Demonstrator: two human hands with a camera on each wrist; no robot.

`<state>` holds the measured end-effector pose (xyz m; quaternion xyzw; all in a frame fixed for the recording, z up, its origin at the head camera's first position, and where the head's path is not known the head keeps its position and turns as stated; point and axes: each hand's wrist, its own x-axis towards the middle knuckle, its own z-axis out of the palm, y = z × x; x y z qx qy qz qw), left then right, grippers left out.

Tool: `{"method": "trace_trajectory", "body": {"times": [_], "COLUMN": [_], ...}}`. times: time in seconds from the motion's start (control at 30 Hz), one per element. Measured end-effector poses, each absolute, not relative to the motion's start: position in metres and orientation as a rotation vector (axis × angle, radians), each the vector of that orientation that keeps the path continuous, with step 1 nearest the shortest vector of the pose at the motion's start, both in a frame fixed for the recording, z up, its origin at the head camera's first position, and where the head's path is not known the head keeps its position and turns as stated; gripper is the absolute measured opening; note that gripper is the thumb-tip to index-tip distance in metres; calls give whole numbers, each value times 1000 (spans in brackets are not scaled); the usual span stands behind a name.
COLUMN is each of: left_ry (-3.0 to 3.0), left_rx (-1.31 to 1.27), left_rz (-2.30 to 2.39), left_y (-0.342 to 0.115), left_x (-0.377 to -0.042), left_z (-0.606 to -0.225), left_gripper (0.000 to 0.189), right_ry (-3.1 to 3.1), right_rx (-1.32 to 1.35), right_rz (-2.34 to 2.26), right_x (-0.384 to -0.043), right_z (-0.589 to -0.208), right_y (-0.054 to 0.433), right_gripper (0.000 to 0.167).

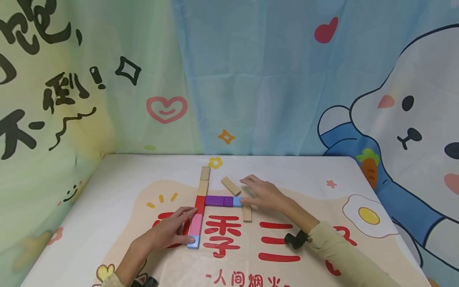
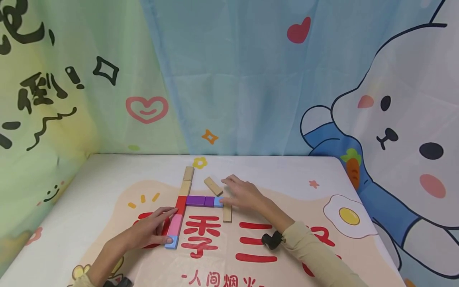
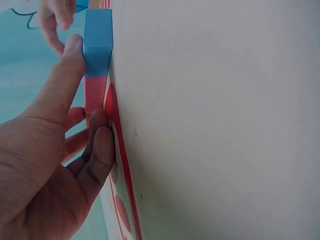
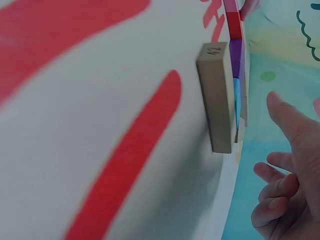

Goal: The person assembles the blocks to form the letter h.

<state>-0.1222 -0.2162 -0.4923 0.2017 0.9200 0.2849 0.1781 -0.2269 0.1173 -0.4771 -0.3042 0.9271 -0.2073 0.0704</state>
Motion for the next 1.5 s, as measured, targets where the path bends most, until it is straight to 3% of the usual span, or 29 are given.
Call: {"method": "trace_trajectory", "body": {"times": [0.57, 1.03, 1.5], "left_ry": [2595, 2596, 2589], "left_rx": [569, 545, 541], "left_rz": [814, 800, 801], "left_y": [-216, -217, -219], "left_x": [-123, -121, -123], "left_z": [-491, -493, -495], "left_gripper": [88, 88, 86], "right_ry": [2544, 2590, 2602], "right_rx": [-1234, -1185, -1140], "right_rz": [-458, -257, -368], "right_x": [-286, -295, -296], "right_z": [-478, -484, -485], "right_y": [100, 85, 82], "right_gripper": [57, 61, 59]}}
